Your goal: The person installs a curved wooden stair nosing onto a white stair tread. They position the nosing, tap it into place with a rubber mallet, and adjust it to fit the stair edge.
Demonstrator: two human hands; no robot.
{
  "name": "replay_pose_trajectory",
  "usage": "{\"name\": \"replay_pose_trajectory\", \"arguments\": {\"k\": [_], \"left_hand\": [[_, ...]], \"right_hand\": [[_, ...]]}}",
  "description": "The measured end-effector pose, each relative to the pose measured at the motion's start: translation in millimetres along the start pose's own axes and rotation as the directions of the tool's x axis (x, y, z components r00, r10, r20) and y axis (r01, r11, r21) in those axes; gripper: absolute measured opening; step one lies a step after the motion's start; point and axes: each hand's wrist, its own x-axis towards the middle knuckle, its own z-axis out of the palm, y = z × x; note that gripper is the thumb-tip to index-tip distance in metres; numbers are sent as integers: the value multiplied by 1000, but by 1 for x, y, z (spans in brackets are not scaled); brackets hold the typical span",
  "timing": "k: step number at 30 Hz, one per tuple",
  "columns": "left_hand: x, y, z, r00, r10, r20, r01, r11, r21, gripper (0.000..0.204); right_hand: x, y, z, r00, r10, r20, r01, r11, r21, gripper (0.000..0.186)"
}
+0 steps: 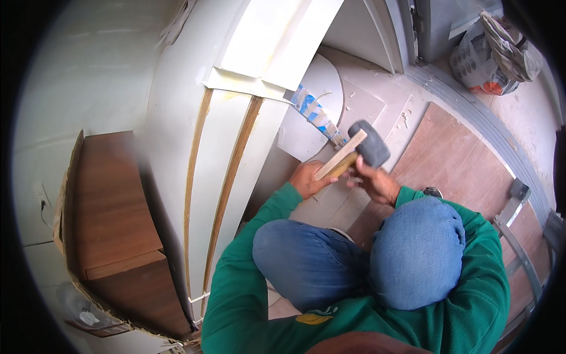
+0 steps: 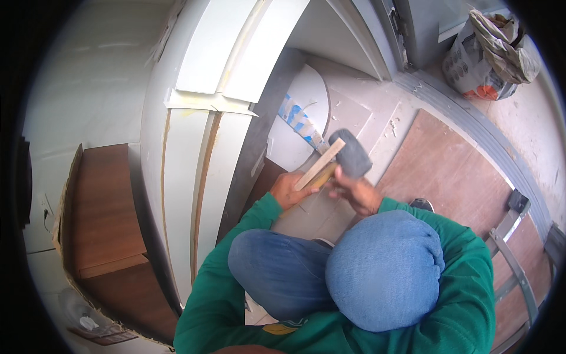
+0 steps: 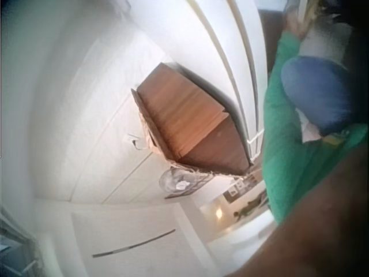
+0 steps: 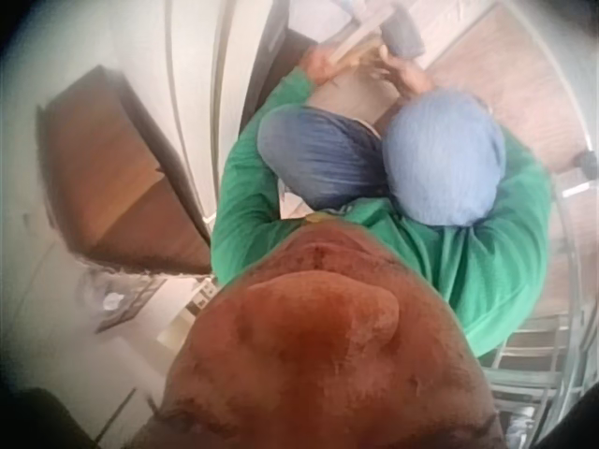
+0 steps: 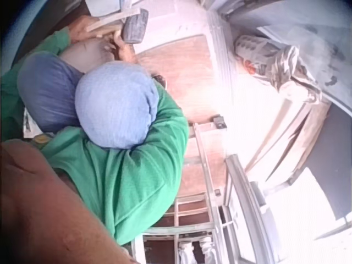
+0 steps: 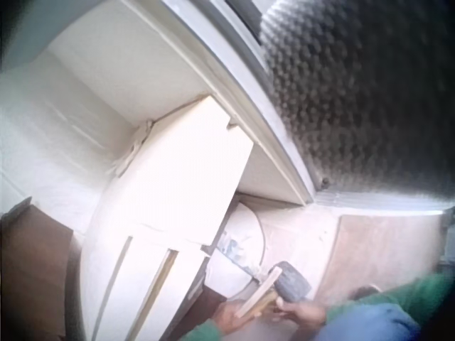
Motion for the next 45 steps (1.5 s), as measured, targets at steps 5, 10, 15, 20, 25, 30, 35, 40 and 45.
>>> {"name": "replay_pose_trajectory", "arguments": {"k": [5,10,15,20,25,30,35,40,45], "left_hand": [[-5,33,-17,933,-295,203,340,909,-241,42],[-26,77,-64,941,-185,283,242,953,-183,37],[-46,124,-73,913,-201,356,345,846,-407,32],[-57,156,-77,959,47,280,-29,997,-69,32],[-66,214,-74,995,76,-71,-66,988,139,34],[-31,245,-53,940,235,-246,-79,854,514,32],[39,214,-2,861,189,-472,-194,980,38,30],[76,177,57,693,165,-702,-296,953,-68,33],[82,160,63,507,-59,-860,-214,958,-192,39]], "right_hand": [[33,-46,-10,944,-223,-243,220,975,-39,27],[31,-72,-42,900,-264,-345,52,854,-518,28],[46,-80,-48,776,-608,-167,98,378,-921,29],[52,-83,-42,783,-600,-166,10,279,-960,39],[52,-82,-58,788,-612,-73,33,159,-987,45],[60,-85,-52,894,-444,-66,27,199,-980,51],[88,-58,-122,875,-478,75,272,357,-893,57],[88,-41,-117,898,-437,53,306,534,-788,53],[58,-72,-85,943,-306,-133,7,416,-909,44]]}}
